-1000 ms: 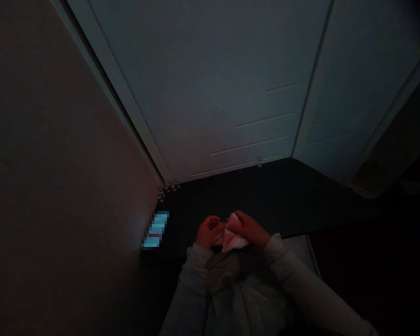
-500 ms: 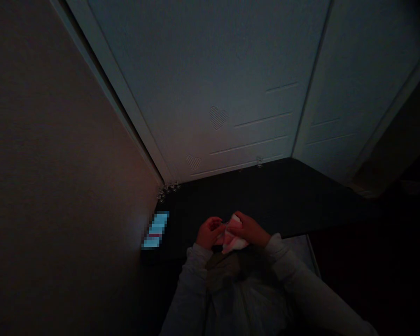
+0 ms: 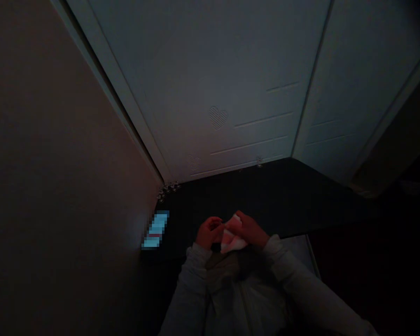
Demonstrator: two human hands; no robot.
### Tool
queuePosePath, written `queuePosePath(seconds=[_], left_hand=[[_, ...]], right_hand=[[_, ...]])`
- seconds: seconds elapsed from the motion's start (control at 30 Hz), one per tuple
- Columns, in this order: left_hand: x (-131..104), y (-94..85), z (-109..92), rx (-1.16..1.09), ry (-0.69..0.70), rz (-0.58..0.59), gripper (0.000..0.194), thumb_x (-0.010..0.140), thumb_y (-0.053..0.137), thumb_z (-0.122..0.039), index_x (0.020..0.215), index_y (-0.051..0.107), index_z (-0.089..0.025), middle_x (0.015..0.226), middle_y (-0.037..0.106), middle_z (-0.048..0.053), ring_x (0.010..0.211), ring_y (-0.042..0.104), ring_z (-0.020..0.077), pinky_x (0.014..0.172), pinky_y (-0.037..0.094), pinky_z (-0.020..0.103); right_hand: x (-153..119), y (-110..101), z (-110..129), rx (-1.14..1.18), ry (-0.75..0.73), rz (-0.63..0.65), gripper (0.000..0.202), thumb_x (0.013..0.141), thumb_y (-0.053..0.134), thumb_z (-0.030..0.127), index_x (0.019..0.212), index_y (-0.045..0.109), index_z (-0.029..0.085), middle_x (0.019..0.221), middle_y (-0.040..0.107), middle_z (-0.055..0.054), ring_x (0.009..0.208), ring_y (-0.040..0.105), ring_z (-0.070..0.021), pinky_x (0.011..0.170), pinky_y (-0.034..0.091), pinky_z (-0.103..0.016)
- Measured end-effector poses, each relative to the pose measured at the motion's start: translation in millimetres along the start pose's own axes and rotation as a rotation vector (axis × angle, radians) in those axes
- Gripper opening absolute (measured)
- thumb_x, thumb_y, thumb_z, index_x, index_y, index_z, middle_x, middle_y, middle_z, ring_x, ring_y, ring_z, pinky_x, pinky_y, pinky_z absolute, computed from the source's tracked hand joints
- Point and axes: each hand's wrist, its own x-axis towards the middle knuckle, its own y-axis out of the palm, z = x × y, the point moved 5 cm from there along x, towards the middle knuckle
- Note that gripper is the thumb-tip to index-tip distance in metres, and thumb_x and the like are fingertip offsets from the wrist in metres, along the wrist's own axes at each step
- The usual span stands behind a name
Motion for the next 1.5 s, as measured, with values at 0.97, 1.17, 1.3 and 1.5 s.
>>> queuePosePath(seconds=[0.97, 1.17, 1.3, 1.5], left_hand=[[2.3, -0.8, 0.3, 0.047, 0.023, -0.034, 0.031, 0.054, 0.066, -0.026, 0.079, 0.053, -0.015, 0.070, 0.054, 0.000, 0.065, 0.051, 0.0116, 0.062, 0.039, 0.024], [1.4, 0.4, -1.6, 0.021, 0.029, -0.013, 0.029, 0.055, 0.066, -0.023, 0.078, 0.053, -0.015, 0.070, 0.053, 0.000, 0.066, 0.050, 0.0111, 0.063, 0.039, 0.024], [0.3, 1.2, -2.6, 0.023, 0.021, -0.024, 0.028, 0.055, 0.066, -0.025, 0.077, 0.053, -0.014, 0.068, 0.053, 0.000, 0.064, 0.050, 0.0108, 0.062, 0.039, 0.023], [-0.3, 0.5, -4.1, 0.042, 0.017, -0.049, 0.031, 0.053, 0.067, -0.028, 0.078, 0.053, -0.015, 0.068, 0.053, -0.001, 0.064, 0.050, 0.0110, 0.061, 0.039, 0.023]], right_hand=[[1.7, -1.6, -3.7, 0.193, -0.047, 0.030, 0.023, 0.069, 0.050, 0.035, 0.082, 0.048, 0.016, 0.072, 0.050, 0.001, 0.066, 0.047, -0.0114, 0.059, 0.038, -0.022], [2.3, -1.0, -5.0, 0.159, -0.021, 0.020, 0.025, 0.067, 0.052, 0.037, 0.080, 0.048, 0.016, 0.068, 0.050, 0.002, 0.063, 0.046, -0.0111, 0.055, 0.036, -0.021], [0.3, -0.5, -4.0, 0.177, -0.041, 0.006, 0.024, 0.073, 0.044, 0.040, 0.077, 0.047, 0.017, 0.065, 0.047, 0.003, 0.059, 0.044, -0.0097, 0.053, 0.034, -0.021], [0.0, 0.3, -7.8, 0.276, -0.024, 0.029, 0.024, 0.075, 0.041, 0.039, 0.079, 0.048, 0.017, 0.068, 0.048, 0.002, 0.062, 0.045, -0.0102, 0.056, 0.036, -0.021]])
